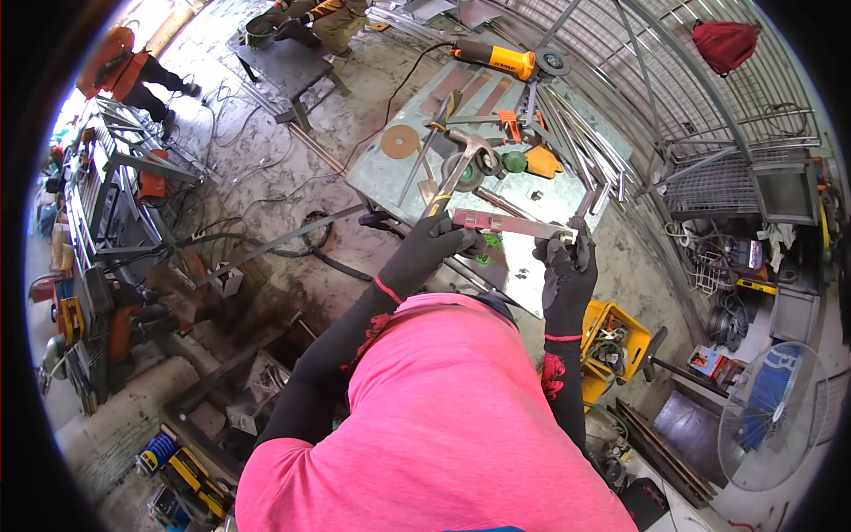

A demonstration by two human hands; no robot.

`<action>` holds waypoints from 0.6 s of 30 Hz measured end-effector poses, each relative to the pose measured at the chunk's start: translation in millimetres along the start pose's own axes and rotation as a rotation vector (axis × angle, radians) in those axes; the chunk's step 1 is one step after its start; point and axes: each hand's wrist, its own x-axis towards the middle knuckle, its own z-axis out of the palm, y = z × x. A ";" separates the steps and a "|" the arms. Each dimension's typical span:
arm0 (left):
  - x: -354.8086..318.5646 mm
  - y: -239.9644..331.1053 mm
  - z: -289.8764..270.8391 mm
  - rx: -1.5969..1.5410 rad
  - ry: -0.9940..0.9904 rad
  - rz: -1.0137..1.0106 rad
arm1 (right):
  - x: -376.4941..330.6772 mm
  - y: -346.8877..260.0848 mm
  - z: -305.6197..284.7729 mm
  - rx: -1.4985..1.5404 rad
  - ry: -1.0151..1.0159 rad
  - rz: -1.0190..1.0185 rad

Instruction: Measuring a metal component using a ruler and inspecting the piece.

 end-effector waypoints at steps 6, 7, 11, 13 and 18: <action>-0.2 -6.0 -4.0 0.166 0.025 -0.021 | 0.4 8.6 -10.3 0.017 0.002 0.025; -0.6 -5.4 -3.7 0.151 0.018 -0.016 | 0.0 9.3 -11.8 0.018 -0.001 0.028; 0.9 -7.2 -3.0 0.042 0.012 -0.009 | -4.3 4.9 -5.1 -0.023 -0.013 -0.020; 2.1 -8.9 -3.6 -0.048 0.017 -0.030 | -6.1 2.4 -0.1 -0.004 -0.043 -0.012; 4.8 -9.2 -5.5 -0.137 0.014 -0.076 | -4.8 -0.2 5.3 -0.015 -0.032 0.005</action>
